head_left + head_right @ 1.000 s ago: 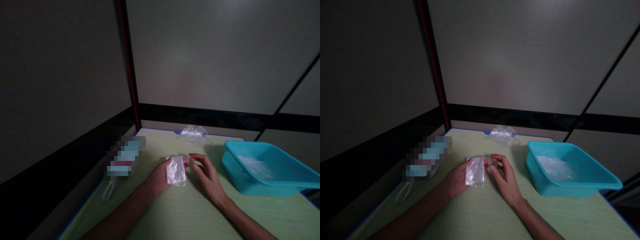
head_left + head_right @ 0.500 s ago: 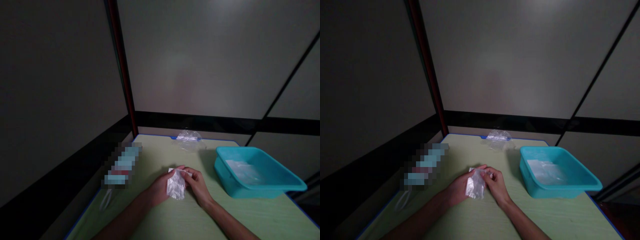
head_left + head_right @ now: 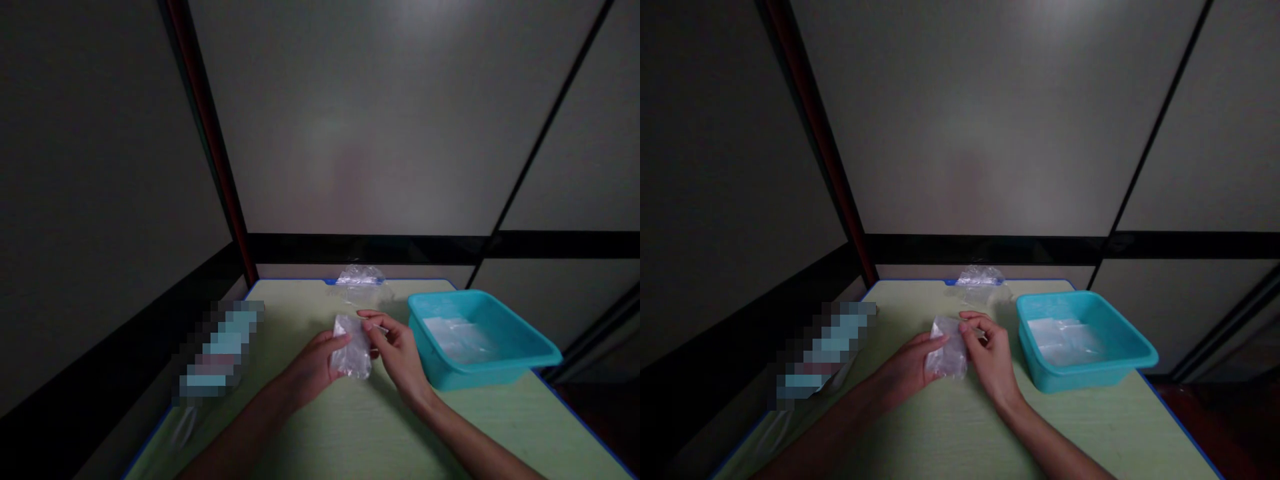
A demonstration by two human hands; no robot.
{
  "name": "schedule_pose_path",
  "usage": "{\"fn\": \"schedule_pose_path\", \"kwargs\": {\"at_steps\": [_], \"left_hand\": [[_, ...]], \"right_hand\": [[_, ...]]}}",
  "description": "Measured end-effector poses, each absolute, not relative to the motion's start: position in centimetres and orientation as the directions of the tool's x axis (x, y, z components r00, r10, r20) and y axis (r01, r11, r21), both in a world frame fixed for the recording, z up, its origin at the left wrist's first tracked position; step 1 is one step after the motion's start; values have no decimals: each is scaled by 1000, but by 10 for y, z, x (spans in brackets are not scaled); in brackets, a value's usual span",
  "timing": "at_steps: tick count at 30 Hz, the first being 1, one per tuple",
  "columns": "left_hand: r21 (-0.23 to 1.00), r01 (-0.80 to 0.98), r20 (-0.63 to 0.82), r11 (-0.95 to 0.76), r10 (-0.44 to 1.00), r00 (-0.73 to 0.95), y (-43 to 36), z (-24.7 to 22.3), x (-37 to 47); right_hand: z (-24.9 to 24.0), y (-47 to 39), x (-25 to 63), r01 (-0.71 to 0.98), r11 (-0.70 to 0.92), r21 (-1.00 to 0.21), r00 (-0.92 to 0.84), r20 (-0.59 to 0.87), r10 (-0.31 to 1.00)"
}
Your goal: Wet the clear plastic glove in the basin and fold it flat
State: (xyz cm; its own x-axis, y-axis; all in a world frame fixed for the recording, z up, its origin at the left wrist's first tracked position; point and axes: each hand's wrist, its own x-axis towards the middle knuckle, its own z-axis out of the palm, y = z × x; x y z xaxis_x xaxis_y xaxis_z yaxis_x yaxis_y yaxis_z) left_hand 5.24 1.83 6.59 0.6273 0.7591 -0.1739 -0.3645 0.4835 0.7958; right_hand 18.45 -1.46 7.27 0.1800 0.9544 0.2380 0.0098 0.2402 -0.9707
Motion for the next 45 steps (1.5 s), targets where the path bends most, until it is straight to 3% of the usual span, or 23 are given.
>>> {"fn": "schedule_pose_path", "kwargs": {"at_steps": [4,10,16,19,23,25,30,37,45], "left_hand": [[798,-376,-146,472,756,638,20,89,75],[813,-342,-94,471,687,721,18,114,118],[858,-152,-209,491,604,769,17,114,147],[937,-69,-194,343,674,713,22,103,153],[998,64,-52,24,876,479,25,80,161],[995,96,-32,-10,906,421,24,70,166],[989,74,-146,126,828,541,22,60,175],[893,-46,-324,449,708,628,19,65,177],[870,55,-405,490,647,646,19,75,140]], "right_hand": [[92,-21,203,-61,202,-977,220,185,958],[117,-34,248,-54,266,-962,272,242,931],[138,-35,312,34,217,-975,211,220,952],[151,-32,345,152,211,-966,101,227,969],[165,-25,380,368,233,-900,-89,215,973],[166,-19,393,442,243,-864,-187,176,967],[155,-3,410,534,240,-811,-337,57,940],[151,7,404,610,271,-744,-488,-84,869],[144,8,379,645,286,-709,-610,-253,751]]}}
